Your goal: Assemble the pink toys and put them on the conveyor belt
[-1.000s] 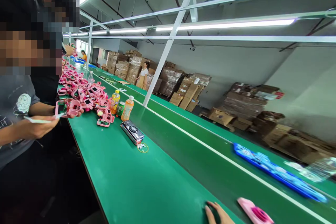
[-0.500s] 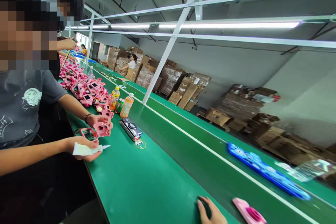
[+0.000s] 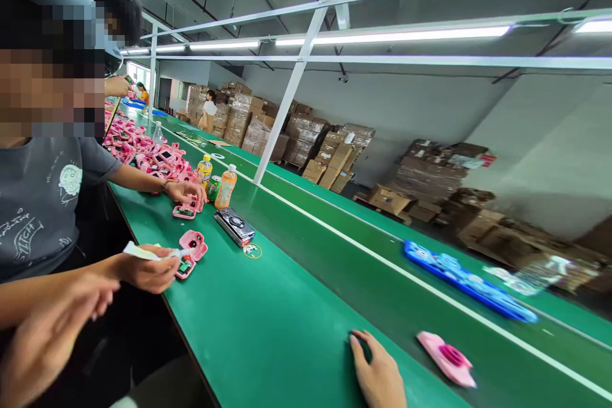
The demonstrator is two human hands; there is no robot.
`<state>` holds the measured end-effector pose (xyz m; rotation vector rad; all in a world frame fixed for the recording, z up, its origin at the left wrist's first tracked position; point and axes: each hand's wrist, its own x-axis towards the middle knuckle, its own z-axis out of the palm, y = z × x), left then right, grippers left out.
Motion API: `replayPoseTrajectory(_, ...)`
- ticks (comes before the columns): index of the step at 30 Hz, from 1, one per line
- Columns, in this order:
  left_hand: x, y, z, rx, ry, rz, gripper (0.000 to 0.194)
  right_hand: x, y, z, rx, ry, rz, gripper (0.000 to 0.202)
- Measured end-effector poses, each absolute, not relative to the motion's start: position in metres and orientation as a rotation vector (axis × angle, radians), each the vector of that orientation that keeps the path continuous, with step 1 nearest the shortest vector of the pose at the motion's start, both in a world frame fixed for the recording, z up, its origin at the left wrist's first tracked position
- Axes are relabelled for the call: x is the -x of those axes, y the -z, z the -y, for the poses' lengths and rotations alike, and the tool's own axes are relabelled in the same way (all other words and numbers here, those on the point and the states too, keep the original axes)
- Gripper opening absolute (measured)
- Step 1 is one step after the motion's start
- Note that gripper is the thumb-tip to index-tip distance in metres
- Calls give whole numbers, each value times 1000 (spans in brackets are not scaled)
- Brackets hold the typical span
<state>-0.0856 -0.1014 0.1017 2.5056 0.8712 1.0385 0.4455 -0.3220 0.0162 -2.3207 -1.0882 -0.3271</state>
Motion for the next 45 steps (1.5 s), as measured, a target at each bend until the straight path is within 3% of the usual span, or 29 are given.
replayPoseTrajectory(2, 101, -116, 112, -2247, -1292, -953, 37, -447, -16, 322, 2337, 296, 1072, 48)
replayPoseTrajectory(4, 94, -122, 102, -2178, -1313, -921, 34, -448, -16, 321, 2348, 269, 1048, 50)
replayPoseTrajectory(9, 23, -80, 39, -2462, -906, -1128, 39, -447, -21, 325, 2347, 227, 947, 49)
replayPoseTrajectory(14, -26, -43, 4, -2399, -762, -1351, 31, -423, -23, 330, 2290, 269, 907, 50)
replayPoseTrajectory(20, -85, -36, 47, -2412, -602, -1168, 23, -374, -11, 334, 2260, 264, 990, 66)
replayPoseTrajectory(25, -94, -40, 91, -2394, -641, -954, 32, -316, 16, 344, 2224, 117, 840, 75)
replayPoseTrajectory(28, -59, -37, 88, -2390, -642, -908, 30, -254, 22, 335, 2160, 166, 828, 66)
replayPoseTrajectory(31, -31, -30, 76, -2448, -557, -765, 22, -181, -4, 289, 2024, 227, 1019, 45)
replayPoseTrajectory(37, -38, -24, 71, -2531, -522, -701, 17, -140, -72, 168, 2314, -174, 1354, 13)
replayPoseTrajectory(42, -51, -20, 77, -2430, -666, -803, 16, -166, -67, 153, 2214, -230, 1336, 10)
replayPoseTrajectory(45, -57, -21, 80, -2010, -733, -586, 24, -172, -66, 168, 2124, -269, 1306, 25)
